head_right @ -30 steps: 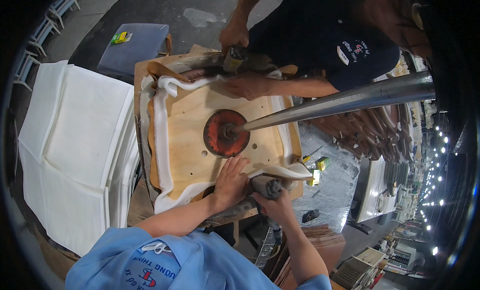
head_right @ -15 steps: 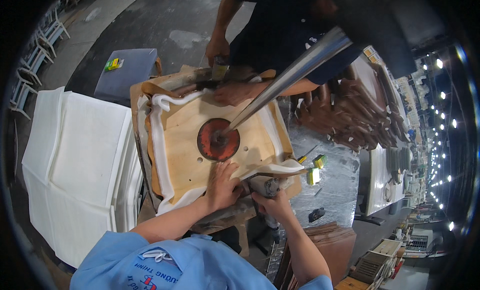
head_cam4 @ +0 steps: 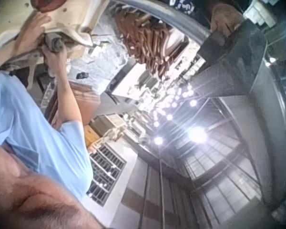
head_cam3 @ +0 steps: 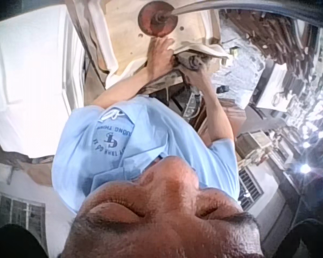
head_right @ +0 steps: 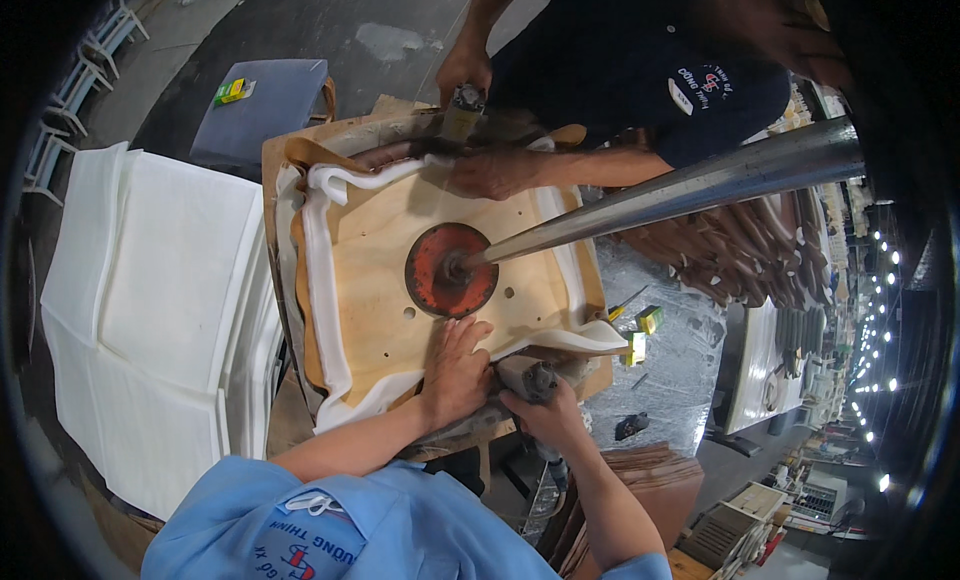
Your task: The person places white fabric over a chair seat frame and uses a staple gun to secure the fabric around the edges. They repeatedly pull and staple the fabric to ensure it is taut, working in coordination with another person who assists with positioning.
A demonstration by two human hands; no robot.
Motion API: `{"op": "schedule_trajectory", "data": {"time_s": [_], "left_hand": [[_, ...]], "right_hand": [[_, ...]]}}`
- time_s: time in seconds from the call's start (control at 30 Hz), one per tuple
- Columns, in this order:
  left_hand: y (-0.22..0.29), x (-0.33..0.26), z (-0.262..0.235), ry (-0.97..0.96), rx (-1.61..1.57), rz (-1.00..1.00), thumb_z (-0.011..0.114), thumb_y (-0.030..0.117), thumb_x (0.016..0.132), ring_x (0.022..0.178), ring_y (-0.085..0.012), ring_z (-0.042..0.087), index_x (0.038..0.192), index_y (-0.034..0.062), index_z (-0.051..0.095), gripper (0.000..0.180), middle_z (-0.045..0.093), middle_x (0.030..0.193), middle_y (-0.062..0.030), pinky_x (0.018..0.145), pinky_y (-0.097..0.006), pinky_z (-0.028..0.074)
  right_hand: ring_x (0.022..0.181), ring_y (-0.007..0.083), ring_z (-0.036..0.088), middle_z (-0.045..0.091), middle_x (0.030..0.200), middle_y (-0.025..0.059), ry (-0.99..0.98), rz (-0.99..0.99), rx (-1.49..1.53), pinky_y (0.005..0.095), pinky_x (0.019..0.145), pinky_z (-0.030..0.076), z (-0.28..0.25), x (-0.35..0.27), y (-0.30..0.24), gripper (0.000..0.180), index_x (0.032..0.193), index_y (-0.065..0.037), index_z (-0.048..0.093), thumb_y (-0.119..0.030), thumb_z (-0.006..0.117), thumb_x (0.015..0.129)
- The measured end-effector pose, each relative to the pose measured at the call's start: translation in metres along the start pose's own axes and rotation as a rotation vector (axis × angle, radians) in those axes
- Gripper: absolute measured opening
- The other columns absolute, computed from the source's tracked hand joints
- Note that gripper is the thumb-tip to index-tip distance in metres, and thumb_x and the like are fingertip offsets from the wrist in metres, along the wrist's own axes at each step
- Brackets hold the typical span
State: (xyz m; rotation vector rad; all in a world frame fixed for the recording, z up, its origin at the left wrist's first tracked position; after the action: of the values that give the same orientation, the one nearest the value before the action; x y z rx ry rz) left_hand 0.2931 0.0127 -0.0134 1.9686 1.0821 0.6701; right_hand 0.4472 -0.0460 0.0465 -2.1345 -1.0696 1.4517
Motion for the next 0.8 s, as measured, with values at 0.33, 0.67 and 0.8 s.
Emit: {"op": "schedule_trajectory", "data": {"time_s": [0.33,0.67,0.8], "left_hand": [[0.001,-0.001,-0.057,-0.144,-0.301,-0.201,0.076,0.012,0.093,0.117,-0.0434,0.064,0.103,0.0042,0.073,0.013,0.071,0.118,-0.0176,0.106,-0.052,0.05],[0.008,-0.013,-0.024,0.025,0.103,0.113,0.09,0.021,0.08,0.103,-0.0349,0.059,0.091,0.0083,0.074,0.023,0.061,0.102,-0.0117,0.093,-0.05,0.046],[0.003,-0.009,-0.02,0.019,0.039,0.081,0.089,0.019,0.081,0.102,-0.0333,0.058,0.087,0.0109,0.072,0.021,0.06,0.101,-0.01,0.092,-0.051,0.043]], "right_hand": [[0.063,0.0105,0.064,0.071,0.084,0.0024,0.044,0.012,0.089,0.0308,0.057,0.052,-0.005,-0.008,0.004,0.032,0.122,-0.001,0.074,-0.016,0.085,0.095],[0.062,0.0104,0.063,0.069,0.085,0.0012,0.095,-0.091,0.244,0.0292,0.055,0.051,0.005,-0.044,0.016,0.037,0.131,-0.001,0.071,-0.014,0.082,0.099],[0.062,0.0097,0.062,0.069,0.084,0.0005,0.069,-0.082,0.223,0.0288,0.055,0.05,0.006,-0.043,0.009,0.035,0.13,-0.001,0.071,-0.014,0.081,0.099]]}}
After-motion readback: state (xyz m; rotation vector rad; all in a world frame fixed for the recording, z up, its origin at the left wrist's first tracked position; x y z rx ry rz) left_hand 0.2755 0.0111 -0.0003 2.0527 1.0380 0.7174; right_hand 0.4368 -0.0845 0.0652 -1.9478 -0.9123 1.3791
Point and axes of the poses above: each hand's wrist, its own x-axis towards the middle knuckle, its own z-axis out of the palm, y = z × x, the point moved 8 cm from there along x, towards the middle knuckle
